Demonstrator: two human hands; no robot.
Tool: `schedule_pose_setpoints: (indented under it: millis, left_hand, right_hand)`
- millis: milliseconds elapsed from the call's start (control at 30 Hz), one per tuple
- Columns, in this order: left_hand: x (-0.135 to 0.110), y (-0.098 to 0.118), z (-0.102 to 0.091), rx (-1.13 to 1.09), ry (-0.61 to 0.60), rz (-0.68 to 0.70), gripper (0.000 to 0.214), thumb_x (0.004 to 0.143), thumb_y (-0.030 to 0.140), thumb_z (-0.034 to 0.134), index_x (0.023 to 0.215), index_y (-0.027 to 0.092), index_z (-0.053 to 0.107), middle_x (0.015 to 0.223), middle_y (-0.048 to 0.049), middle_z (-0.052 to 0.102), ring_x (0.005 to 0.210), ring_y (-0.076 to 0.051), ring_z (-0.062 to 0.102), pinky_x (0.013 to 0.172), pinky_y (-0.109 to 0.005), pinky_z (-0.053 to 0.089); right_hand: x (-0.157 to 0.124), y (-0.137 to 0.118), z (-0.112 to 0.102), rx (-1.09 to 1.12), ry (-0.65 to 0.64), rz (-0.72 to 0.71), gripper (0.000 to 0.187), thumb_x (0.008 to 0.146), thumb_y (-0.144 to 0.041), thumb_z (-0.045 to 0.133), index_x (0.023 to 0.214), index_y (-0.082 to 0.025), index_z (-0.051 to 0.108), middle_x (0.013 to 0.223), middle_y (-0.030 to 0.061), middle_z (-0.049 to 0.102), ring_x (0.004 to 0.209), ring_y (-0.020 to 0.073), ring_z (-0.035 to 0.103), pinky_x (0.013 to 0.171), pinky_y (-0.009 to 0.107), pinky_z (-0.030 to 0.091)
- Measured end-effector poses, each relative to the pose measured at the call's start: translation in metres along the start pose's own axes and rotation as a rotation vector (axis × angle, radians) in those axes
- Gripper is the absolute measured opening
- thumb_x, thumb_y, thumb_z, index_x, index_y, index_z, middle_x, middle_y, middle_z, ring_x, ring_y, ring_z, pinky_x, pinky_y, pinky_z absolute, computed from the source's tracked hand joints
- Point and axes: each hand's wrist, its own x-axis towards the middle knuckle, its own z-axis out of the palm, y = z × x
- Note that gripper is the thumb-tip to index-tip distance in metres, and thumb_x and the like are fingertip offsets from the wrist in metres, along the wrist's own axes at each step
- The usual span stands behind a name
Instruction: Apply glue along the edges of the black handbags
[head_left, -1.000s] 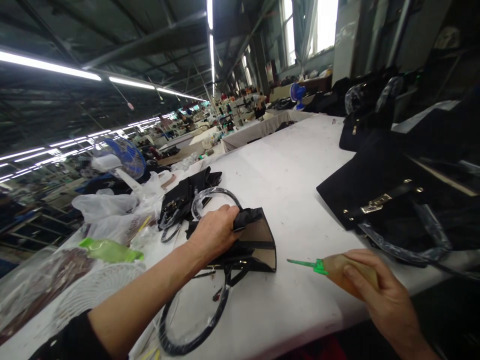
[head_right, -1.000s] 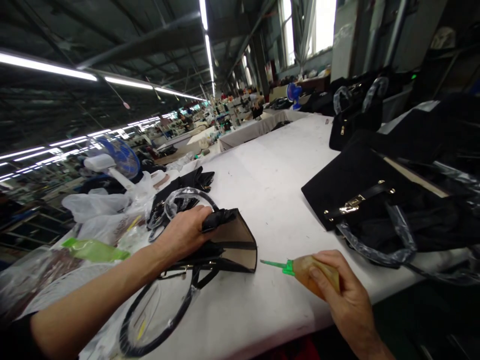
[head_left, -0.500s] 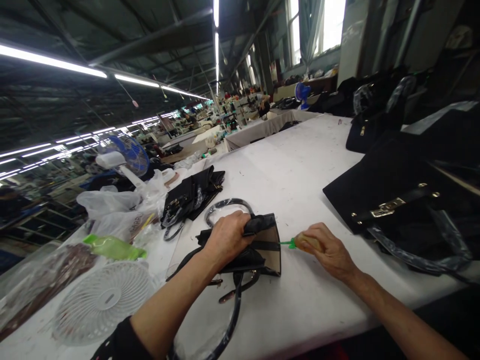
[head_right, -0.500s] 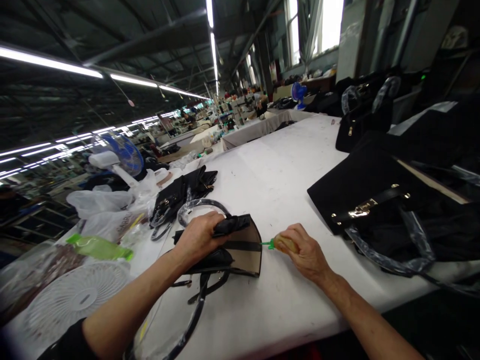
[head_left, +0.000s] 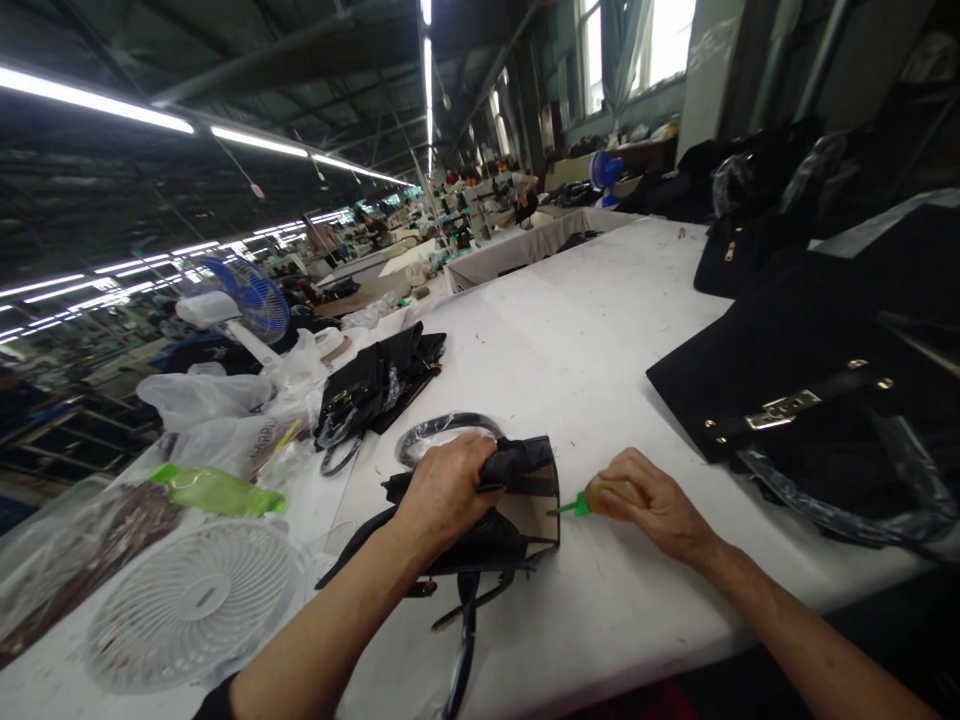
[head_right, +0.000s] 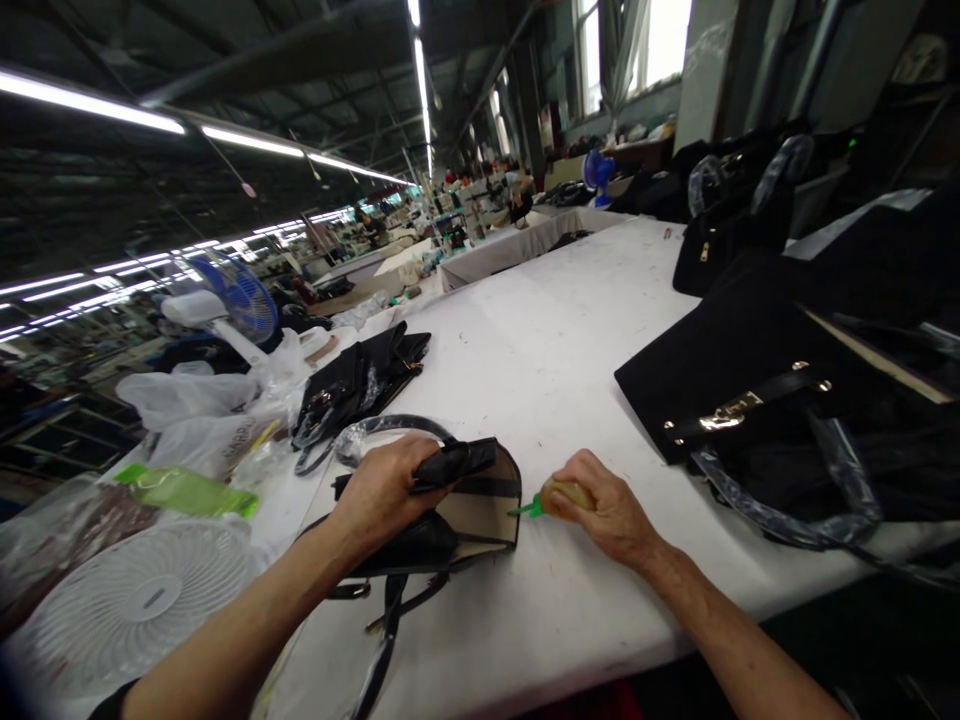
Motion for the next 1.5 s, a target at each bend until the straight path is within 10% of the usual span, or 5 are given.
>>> schedule_pose_setpoints:
  millis: [1500]
  left_hand:
    - [-0.029, 0.004, 0.002, -0.125, -0.061, -0.115, 0.005, 0.08, 0.018, 0.062, 0.077, 0.021, 0.059, 0.08, 0.0, 0.068, 0.078, -0.02, 0.063, 0.066, -0.028, 0.037]
  right_hand:
    - [-0.001, -0.012, -0.006, -0.017, -0.118, -0.038, 0.013, 0.098, -0.033, 0.055, 0.105, -0.028, 0.066, 0.097, 0.0031, 0.058, 0.084, 0.0176, 0.063, 0.077, 0.032, 0.052]
